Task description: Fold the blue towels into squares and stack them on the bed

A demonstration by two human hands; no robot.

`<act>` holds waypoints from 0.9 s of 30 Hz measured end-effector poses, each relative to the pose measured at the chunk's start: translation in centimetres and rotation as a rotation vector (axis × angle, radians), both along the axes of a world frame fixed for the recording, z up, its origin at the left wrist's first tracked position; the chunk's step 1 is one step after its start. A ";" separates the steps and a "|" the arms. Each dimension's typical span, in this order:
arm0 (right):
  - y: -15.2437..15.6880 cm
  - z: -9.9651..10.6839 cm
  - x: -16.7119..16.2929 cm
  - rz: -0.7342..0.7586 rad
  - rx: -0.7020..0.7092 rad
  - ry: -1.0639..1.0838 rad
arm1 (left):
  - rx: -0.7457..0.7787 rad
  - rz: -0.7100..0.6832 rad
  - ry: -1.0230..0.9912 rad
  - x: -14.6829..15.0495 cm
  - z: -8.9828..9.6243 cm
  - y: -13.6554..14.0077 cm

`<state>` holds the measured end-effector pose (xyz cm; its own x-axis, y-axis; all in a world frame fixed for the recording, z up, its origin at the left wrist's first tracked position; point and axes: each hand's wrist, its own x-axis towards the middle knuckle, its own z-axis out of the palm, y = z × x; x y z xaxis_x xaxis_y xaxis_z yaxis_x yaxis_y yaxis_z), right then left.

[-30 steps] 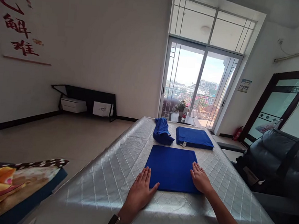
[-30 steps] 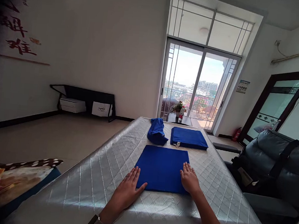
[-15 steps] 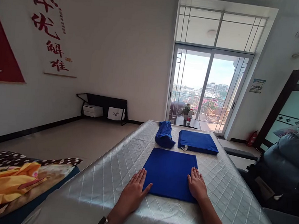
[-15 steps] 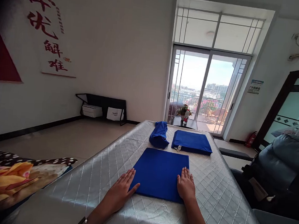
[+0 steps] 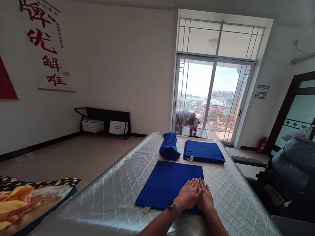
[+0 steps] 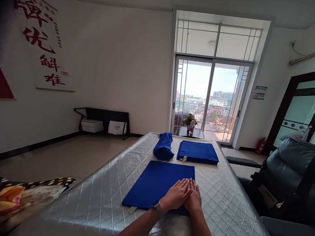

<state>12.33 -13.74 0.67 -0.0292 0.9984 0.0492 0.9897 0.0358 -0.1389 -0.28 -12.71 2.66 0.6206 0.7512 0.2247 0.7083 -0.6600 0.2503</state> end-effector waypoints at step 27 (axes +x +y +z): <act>1.0 -0.4 -0.7 -0.095 -0.008 0.032 | 0.050 0.500 0.056 -19.4 -3.7 5.4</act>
